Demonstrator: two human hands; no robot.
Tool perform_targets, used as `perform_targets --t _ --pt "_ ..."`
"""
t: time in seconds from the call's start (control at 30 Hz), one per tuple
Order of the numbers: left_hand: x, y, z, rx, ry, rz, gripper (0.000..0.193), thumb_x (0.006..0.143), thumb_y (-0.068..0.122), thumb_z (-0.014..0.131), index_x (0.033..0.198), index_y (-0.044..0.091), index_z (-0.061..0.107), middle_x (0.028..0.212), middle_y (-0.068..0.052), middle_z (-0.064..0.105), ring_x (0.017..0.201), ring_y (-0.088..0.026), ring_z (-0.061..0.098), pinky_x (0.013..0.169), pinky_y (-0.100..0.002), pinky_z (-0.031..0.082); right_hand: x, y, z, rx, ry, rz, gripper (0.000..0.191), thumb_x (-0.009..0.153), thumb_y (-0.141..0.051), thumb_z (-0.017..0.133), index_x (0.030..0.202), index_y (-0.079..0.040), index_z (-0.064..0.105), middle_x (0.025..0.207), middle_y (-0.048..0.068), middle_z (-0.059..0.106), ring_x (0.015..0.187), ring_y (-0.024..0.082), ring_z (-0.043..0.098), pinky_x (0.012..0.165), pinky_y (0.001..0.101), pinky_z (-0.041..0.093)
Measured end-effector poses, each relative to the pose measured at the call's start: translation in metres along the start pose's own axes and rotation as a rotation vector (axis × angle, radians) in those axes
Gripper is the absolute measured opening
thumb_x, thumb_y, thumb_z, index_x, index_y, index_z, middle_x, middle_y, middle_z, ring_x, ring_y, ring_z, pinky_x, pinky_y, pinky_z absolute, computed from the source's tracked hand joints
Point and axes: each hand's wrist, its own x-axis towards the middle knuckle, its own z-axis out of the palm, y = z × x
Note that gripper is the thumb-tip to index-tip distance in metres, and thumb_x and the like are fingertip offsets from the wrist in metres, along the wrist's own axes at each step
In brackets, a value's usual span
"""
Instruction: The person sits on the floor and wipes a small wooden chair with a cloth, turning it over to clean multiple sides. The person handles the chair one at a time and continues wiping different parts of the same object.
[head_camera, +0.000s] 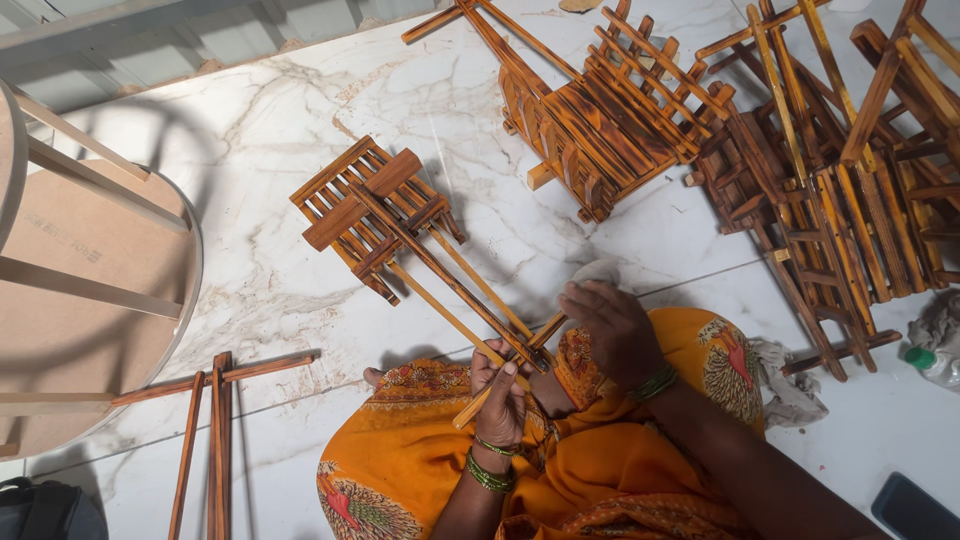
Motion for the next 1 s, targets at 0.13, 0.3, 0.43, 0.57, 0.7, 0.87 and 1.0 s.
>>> perform_targets --t 0.13,0.3,0.43,0.57,0.7,0.87,1.0 --pt "0.002 -0.001 -0.006 -0.009 -0.018 -0.012 0.034 0.093 -0.001 0.069 0.123 0.003 0.053 0.112 -0.009 0.059 0.094 -0.022 0.065 0.079 -0.029 0.055 -0.004 -0.018 0.005 0.053 -0.004 0.002 0.038 0.091 -0.001 0.056 0.125 -0.008 0.07 0.135 0.006 0.066 0.13 0.026 0.058 0.106 0.0432 0.048" --pt "0.001 -0.003 -0.009 -0.004 -0.013 0.031 0.032 0.094 0.001 0.07 0.122 0.003 0.054 0.11 -0.01 0.058 0.096 -0.019 0.064 0.089 -0.032 0.057 -0.01 -0.027 0.011 0.102 -0.047 -0.168 0.037 0.093 -0.003 0.057 0.127 -0.01 0.07 0.137 0.006 0.065 0.131 0.026 0.059 0.107 0.0429 0.048" --pt "0.003 0.0 0.0 0.063 -0.01 -0.017 0.053 0.096 0.006 0.071 0.139 0.005 0.04 0.126 -0.015 0.058 0.099 -0.021 0.065 0.088 -0.034 0.057 0.001 0.007 0.003 -0.028 -0.032 -0.047 0.04 0.089 -0.002 0.06 0.126 -0.011 0.069 0.134 0.007 0.067 0.128 0.028 0.059 0.105 0.0432 0.047" --pt "0.004 0.008 0.01 0.209 0.071 -0.045 0.102 0.088 0.02 0.074 0.16 0.024 0.003 0.146 -0.022 0.052 0.095 -0.017 0.064 0.081 -0.033 0.057 0.004 0.011 -0.008 0.176 0.052 0.219 0.041 0.093 0.003 0.054 0.129 -0.011 0.069 0.134 0.008 0.069 0.129 0.027 0.062 0.109 0.042 0.049" --pt "0.003 0.014 0.012 0.25 0.066 -0.032 0.12 0.087 0.029 0.079 0.164 0.033 -0.014 0.153 -0.024 0.048 0.086 -0.018 0.06 0.075 -0.032 0.053 -0.008 -0.023 -0.018 0.497 0.087 0.3 0.035 0.096 -0.001 0.054 0.128 -0.008 0.066 0.131 0.011 0.068 0.122 0.028 0.066 0.102 0.0398 0.054" --pt "0.005 0.016 0.011 0.422 0.03 -0.02 0.116 0.092 0.034 0.076 0.167 0.029 -0.013 0.155 -0.025 0.049 0.119 -0.019 0.062 0.096 -0.033 0.054 -0.005 -0.058 -0.015 0.403 -0.014 -0.002 0.033 0.086 -0.003 0.067 0.119 -0.007 0.068 0.129 0.015 0.066 0.121 0.034 0.062 0.102 0.0441 0.052" --pt "0.002 0.023 0.015 0.437 -0.208 0.093 0.118 0.09 0.027 0.081 0.164 0.025 -0.01 0.157 -0.021 0.042 0.127 -0.026 0.058 0.102 -0.044 0.054 0.008 -0.042 -0.014 0.317 -0.006 0.01 0.031 0.083 0.004 0.066 0.111 -0.009 0.071 0.127 0.013 0.068 0.12 0.034 0.064 0.1 0.0434 0.054"
